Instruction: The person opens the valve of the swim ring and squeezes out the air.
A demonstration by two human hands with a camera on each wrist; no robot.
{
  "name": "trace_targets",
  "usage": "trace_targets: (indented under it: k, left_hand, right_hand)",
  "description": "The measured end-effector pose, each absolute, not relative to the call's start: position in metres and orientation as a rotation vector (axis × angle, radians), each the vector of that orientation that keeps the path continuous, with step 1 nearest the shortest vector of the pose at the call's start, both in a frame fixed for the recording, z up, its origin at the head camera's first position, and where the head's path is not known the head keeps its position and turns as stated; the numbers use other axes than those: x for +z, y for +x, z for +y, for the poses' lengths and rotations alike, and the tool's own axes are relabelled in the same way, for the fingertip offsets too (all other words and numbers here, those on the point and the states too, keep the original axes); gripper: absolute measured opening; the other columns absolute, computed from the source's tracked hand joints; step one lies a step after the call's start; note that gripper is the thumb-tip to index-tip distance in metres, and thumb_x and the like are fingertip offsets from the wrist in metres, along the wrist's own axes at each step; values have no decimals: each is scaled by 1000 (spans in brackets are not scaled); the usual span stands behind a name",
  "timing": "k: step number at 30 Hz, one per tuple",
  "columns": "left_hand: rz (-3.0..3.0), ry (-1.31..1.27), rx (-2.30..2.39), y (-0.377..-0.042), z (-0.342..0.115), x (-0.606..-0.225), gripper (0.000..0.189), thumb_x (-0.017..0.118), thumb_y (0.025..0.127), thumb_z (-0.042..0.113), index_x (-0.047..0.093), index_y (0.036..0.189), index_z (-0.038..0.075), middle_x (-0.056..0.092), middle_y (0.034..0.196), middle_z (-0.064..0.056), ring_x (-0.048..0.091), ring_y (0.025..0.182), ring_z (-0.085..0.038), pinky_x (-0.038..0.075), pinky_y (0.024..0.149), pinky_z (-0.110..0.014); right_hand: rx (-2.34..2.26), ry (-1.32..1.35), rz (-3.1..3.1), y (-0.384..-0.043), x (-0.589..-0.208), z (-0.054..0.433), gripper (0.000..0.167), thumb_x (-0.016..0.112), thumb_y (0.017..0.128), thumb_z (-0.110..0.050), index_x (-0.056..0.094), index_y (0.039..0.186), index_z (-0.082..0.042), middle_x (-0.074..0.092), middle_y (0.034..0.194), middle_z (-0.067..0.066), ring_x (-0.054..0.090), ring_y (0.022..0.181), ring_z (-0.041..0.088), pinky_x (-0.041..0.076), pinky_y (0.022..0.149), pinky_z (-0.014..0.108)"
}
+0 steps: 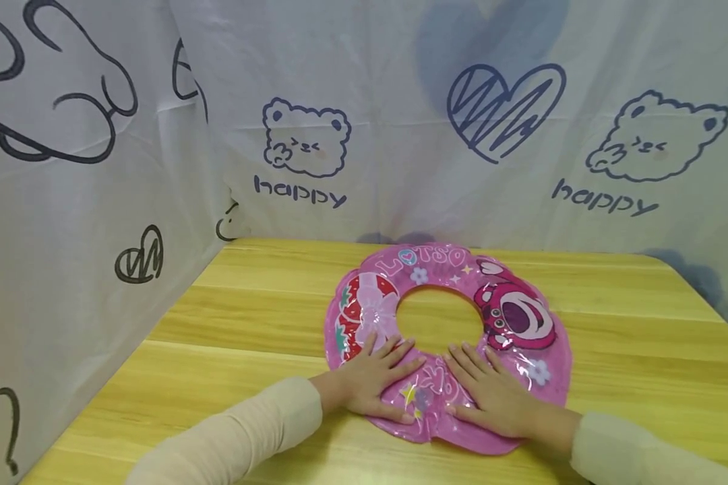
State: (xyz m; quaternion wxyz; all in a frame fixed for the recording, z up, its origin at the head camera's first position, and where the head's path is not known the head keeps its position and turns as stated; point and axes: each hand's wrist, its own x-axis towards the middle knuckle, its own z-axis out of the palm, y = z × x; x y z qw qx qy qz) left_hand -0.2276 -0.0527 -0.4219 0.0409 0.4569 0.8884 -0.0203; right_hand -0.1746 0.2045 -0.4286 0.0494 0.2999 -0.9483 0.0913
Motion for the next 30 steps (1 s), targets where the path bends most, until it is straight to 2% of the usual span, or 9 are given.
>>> trace_targets:
  k: [2,4,7,8,9,12,16,24,30]
  left_hand:
    - [2722,1411,-62,-227,-52,-422,91,46,80,71,10,150,25,4,158,-7,6,145,-29,0,115,-57]
    - [2720,1426,-46,-227,-53,-421,93,47,80,71,10,151,23,5,158,-7,6,145,-28,0,115,-56]
    - [2715,1456,37,-229,-56,-417,94,51,79,68,13,150,19,7,158,-9,6,145,-29,1,116,-54]
    - [2713,1469,69,-231,-57,-415,93,52,80,66,14,150,17,7,157,-10,7,145,-30,2,116,-54]
    - [2712,1476,104,-233,-59,-413,92,52,81,63,15,150,15,8,157,-12,7,144,-32,2,116,-54]
    - [2745,1458,176,-242,-64,-407,85,51,87,55,16,149,10,8,156,-16,6,144,-35,4,116,-55]
    - [2879,1269,230,-261,-75,-402,74,43,94,47,16,149,6,8,155,-20,7,143,-38,4,116,-55]
    - [2981,801,282,-290,-105,-403,65,38,96,47,24,147,8,16,153,-22,12,142,-39,7,116,-53]
    - [2945,698,221,-292,-110,-407,65,34,97,49,26,147,9,21,153,-20,15,143,-36,9,117,-51]
  right_hand:
    - [310,911,-2901,-173,-427,208,73,49,89,-53,34,143,-4,29,151,15,24,139,36,8,115,49]
    - [346,909,-2897,-173,-424,213,71,48,90,-51,34,143,-5,30,151,15,25,139,37,-4,118,36]
    - [402,896,-2875,-173,-418,221,67,49,92,-46,34,144,-6,30,150,15,25,138,39,-16,110,14]
    - [400,896,-2859,-173,-415,224,66,49,92,-45,33,144,-6,31,150,16,26,138,39,-15,111,14]
    - [411,887,-2858,-174,-412,226,65,48,93,-44,32,144,-6,30,150,16,25,138,40,-14,112,15]
    - [442,843,-2851,-180,-403,236,64,49,94,-40,31,144,-3,28,150,20,23,138,41,2,119,37]
    - [457,758,-2844,-196,-395,253,64,50,94,-36,33,142,2,28,148,25,23,136,45,19,109,59]
    - [475,555,-2948,-231,-398,302,66,49,94,-36,32,138,11,21,144,38,19,132,56,17,105,67]
    - [496,479,-3054,-239,-407,320,64,45,96,-40,34,139,6,21,144,37,20,129,59,20,103,69]
